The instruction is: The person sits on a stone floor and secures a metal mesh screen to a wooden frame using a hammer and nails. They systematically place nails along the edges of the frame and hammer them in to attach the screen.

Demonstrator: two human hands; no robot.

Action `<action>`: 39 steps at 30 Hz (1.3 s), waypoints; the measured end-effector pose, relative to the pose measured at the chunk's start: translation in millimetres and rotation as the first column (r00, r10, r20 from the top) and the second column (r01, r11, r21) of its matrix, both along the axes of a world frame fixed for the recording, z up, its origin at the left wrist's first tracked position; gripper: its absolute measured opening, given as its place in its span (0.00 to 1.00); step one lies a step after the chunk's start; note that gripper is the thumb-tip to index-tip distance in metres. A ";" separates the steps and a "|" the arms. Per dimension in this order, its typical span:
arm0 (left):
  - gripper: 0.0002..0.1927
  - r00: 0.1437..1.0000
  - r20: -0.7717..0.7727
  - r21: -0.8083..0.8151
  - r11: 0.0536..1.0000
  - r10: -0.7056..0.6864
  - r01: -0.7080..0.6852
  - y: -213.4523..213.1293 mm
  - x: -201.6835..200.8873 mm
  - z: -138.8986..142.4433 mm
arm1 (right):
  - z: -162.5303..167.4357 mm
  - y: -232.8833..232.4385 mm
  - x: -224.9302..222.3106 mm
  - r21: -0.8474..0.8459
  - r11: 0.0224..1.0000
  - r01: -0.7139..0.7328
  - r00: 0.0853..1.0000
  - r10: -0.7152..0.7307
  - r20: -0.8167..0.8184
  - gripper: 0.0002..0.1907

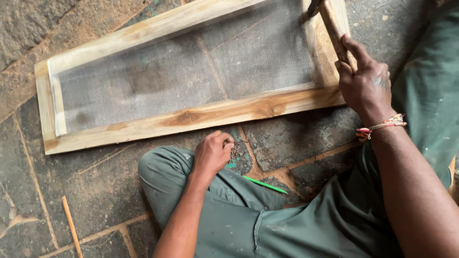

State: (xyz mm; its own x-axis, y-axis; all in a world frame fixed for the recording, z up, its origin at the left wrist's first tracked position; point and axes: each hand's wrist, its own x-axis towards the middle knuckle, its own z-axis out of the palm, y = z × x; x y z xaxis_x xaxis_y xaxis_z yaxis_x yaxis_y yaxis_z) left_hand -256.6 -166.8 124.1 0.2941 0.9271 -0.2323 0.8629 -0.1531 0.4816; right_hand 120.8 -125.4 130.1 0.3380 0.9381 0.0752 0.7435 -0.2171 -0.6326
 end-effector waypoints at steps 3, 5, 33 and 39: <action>0.05 0.983 0.060 -0.259 0.954 0.175 -0.154 4.0 -8.4 4.6 | 0.2 1.4 -0.8 0.001 1.000 -0.003 0.999 0.003 -0.035 0.25; 0.07 0.951 0.166 -0.377 0.908 0.260 -0.182 7.3 -14.4 6.1 | 0.6 2.1 -1.0 0.038 0.999 -0.021 0.999 0.022 -0.027 0.25; 0.07 0.702 0.703 -0.633 0.552 0.115 0.544 75.7 110.5 39.5 | 1.2 83.5 5.6 -0.257 0.966 0.042 0.992 -0.010 0.124 0.29; 0.10 0.671 0.741 -0.289 0.893 -0.019 0.344 165.4 162.0 32.5 | -7.7 109.4 18.3 -0.062 0.998 -0.012 0.996 0.018 0.088 0.26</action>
State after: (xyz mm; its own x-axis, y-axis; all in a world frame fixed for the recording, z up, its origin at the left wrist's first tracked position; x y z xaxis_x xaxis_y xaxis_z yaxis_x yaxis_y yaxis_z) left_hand -94.7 -1.4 156.6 0.6689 0.7185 -0.1905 0.2104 0.0628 0.9756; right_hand 139.1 -16.0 122.5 0.3183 0.9468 0.0468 0.7995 -0.2416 -0.5499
